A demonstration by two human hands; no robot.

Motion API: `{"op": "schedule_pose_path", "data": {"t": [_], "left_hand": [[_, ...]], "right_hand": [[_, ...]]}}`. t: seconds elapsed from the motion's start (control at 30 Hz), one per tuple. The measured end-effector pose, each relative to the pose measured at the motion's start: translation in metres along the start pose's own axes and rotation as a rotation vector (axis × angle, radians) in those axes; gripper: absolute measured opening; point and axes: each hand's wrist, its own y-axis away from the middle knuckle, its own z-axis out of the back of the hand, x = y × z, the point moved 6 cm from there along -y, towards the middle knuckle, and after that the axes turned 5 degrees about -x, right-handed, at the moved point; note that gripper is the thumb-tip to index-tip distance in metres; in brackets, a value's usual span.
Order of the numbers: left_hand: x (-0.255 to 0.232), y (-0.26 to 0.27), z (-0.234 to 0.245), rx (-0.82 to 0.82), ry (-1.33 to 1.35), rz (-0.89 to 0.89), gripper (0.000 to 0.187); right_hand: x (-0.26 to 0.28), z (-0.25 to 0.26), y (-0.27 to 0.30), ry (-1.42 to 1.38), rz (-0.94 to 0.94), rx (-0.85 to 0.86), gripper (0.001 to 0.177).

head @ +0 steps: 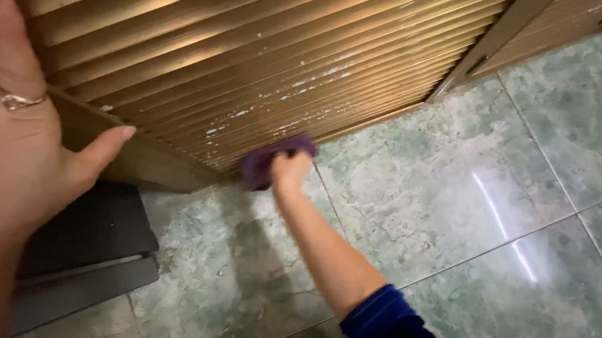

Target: A person is cleaning a louvered wooden door by wiping the slats and frame with a purple cloth.

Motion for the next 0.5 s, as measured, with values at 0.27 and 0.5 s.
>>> {"op": "schedule_pose_path", "data": {"t": [0.27,0.5], "left_hand": [[0.006,-0.002,-0.004,0.274,0.077,0.109,0.124],[0.005,-0.011,0.012,0.346,0.350,0.164,0.115]], "right_hand": [[0.032,0.124,-0.136,0.100,0.220,-0.603,0.034],[-0.030,0.007,-0.037,0.540,0.161,-0.592,0.040]]}}
